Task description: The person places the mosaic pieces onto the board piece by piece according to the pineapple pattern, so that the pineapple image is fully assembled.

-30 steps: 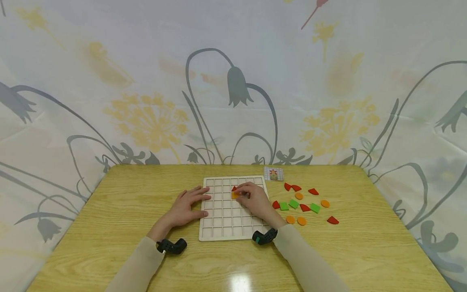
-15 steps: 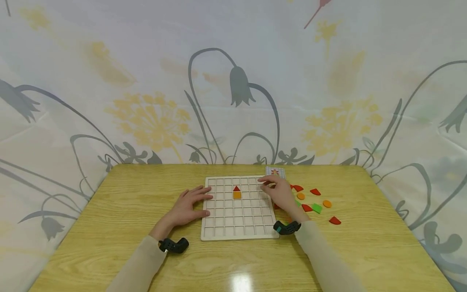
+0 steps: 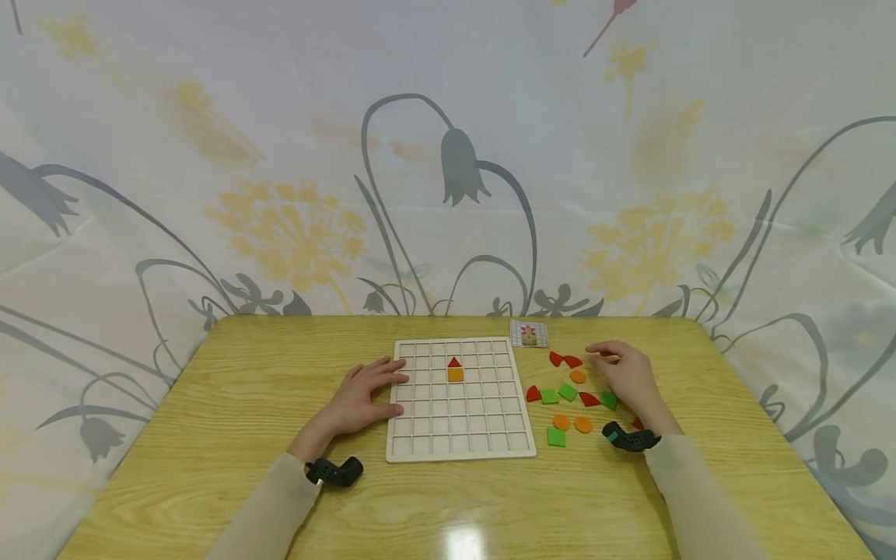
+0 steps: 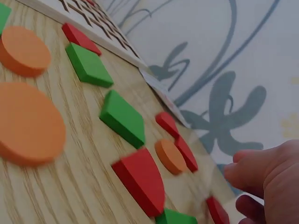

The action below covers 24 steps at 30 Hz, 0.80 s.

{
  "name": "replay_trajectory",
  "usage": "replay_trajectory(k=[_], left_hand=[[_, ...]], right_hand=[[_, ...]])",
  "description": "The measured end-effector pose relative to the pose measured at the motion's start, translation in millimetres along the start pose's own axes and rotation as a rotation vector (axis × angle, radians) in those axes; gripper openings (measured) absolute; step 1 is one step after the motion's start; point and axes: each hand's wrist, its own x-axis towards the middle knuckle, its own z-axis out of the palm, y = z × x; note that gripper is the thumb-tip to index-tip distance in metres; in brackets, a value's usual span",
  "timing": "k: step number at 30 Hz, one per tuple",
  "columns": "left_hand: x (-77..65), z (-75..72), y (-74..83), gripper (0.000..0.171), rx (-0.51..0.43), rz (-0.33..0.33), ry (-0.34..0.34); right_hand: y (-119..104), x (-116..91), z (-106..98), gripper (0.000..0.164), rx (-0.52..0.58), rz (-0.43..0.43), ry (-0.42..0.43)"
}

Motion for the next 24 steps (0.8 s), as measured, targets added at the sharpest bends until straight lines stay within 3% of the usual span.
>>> replay_trajectory(k=[8, 24], left_hand=[[0.1, -0.8, -0.6, 0.053, 0.017, -0.001, -0.008], [-1.5, 0.0, -1.2, 0.053, 0.007, -0.006, -0.007]], right_hand=[[19.3, -7.5, -17.4, 0.036, 0.035, 0.108, -0.123], [20.9, -8.7, -19.8, 0.036, 0.089, 0.106, -0.183]])
